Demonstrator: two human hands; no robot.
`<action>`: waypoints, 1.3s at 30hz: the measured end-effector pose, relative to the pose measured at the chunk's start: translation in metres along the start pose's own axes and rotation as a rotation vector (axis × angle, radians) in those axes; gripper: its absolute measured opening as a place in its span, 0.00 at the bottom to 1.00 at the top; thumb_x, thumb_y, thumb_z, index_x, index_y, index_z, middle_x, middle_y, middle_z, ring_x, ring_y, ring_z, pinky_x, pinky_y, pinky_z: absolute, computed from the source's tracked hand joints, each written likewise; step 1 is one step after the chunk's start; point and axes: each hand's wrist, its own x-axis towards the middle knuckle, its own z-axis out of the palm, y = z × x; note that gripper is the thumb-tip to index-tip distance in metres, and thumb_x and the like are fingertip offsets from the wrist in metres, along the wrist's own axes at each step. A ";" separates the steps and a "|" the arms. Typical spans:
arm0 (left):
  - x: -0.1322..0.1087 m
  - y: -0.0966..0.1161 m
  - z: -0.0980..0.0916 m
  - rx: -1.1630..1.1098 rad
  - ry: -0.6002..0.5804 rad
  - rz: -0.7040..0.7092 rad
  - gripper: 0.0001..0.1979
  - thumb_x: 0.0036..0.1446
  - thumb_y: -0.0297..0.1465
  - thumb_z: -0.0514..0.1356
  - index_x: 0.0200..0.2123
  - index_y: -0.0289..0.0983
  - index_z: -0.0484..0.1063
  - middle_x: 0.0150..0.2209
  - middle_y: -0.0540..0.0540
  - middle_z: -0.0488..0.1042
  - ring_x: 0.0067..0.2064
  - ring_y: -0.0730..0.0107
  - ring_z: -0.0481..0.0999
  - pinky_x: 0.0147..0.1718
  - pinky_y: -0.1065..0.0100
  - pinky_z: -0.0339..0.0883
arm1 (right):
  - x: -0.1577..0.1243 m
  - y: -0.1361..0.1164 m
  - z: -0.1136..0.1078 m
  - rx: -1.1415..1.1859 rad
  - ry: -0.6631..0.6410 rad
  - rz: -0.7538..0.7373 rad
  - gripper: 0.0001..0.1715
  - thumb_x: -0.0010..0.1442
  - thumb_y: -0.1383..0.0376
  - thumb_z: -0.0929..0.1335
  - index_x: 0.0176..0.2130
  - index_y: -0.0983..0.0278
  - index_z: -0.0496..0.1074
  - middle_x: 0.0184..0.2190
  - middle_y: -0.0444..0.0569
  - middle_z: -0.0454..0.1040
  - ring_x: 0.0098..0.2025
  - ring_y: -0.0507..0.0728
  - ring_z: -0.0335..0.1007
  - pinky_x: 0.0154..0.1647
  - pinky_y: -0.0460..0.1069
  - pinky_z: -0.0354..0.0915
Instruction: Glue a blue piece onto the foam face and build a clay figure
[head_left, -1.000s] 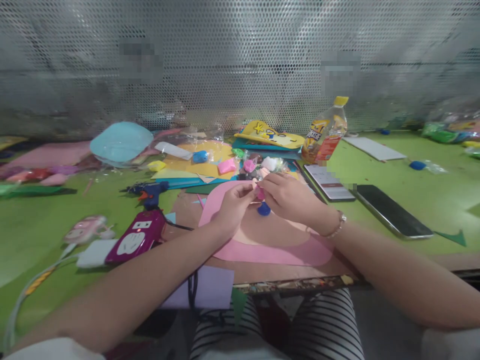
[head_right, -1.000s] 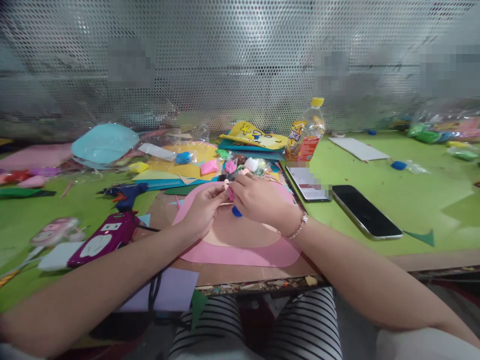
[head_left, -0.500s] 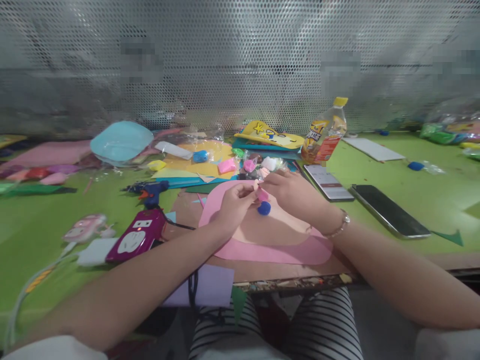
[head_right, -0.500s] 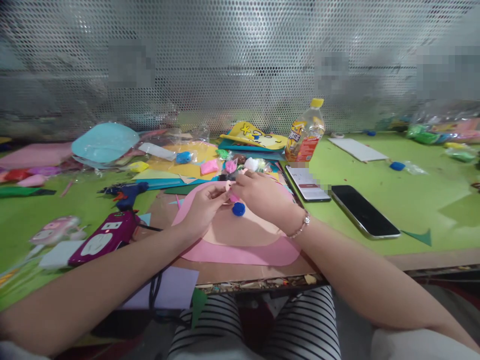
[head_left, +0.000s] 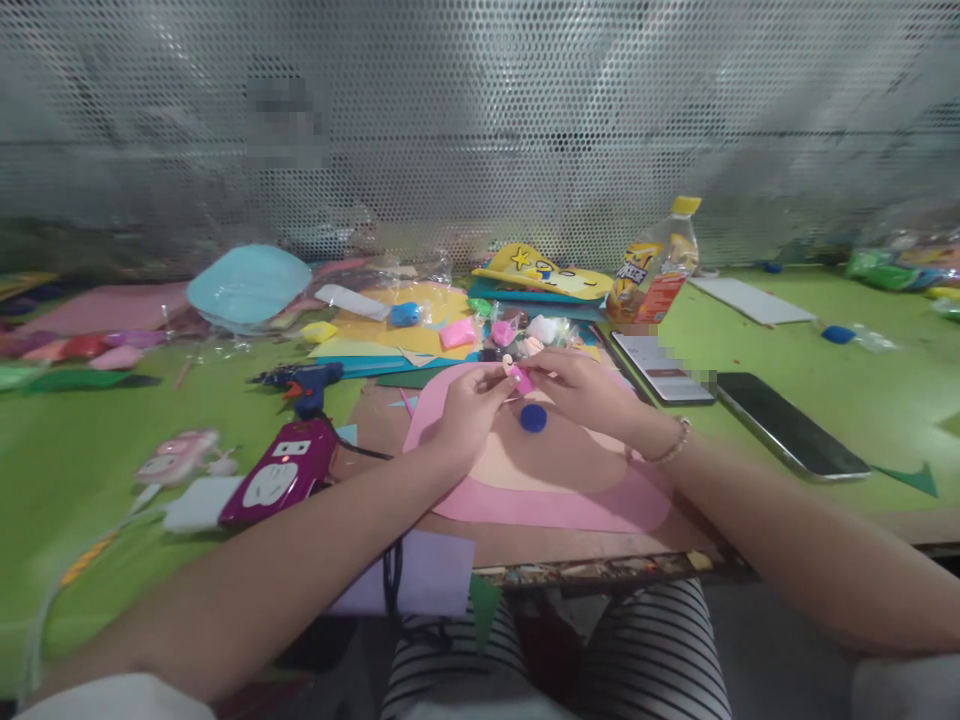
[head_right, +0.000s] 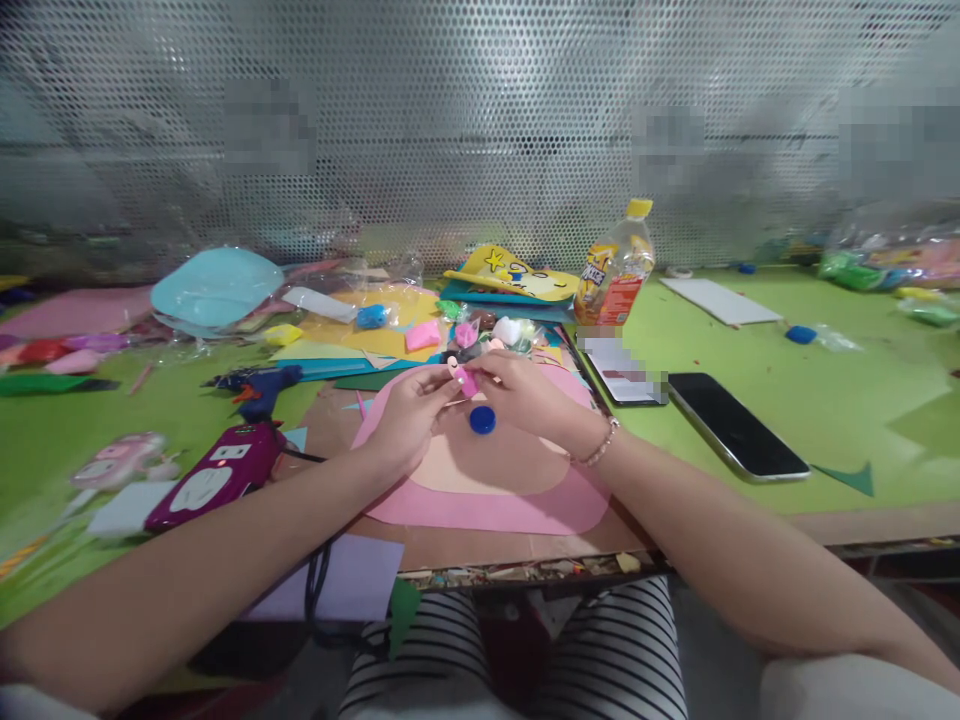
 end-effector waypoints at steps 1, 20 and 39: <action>0.000 0.000 0.000 -0.005 -0.006 -0.003 0.13 0.41 0.33 0.68 0.30 0.33 0.74 0.33 0.47 0.75 0.36 0.71 0.74 0.45 0.63 0.67 | 0.001 0.001 0.000 0.051 -0.014 0.051 0.15 0.58 0.71 0.60 0.40 0.67 0.74 0.36 0.52 0.75 0.38 0.54 0.69 0.39 0.49 0.63; 0.000 0.002 0.000 -0.077 -0.061 -0.073 0.13 0.40 0.34 0.69 0.27 0.33 0.71 0.24 0.51 0.72 0.28 0.77 0.72 0.35 0.69 0.69 | 0.004 0.006 -0.003 0.733 -0.089 0.341 0.11 0.56 0.61 0.65 0.29 0.65 0.72 0.27 0.43 0.67 0.31 0.48 0.62 0.33 0.45 0.61; -0.002 0.003 0.004 -0.084 -0.082 -0.098 0.12 0.40 0.30 0.68 0.31 0.34 0.75 0.27 0.50 0.76 0.29 0.75 0.75 0.37 0.70 0.68 | 0.006 0.018 0.002 0.875 -0.128 0.466 0.07 0.50 0.65 0.71 0.32 0.66 0.75 0.28 0.44 0.73 0.30 0.47 0.68 0.35 0.44 0.66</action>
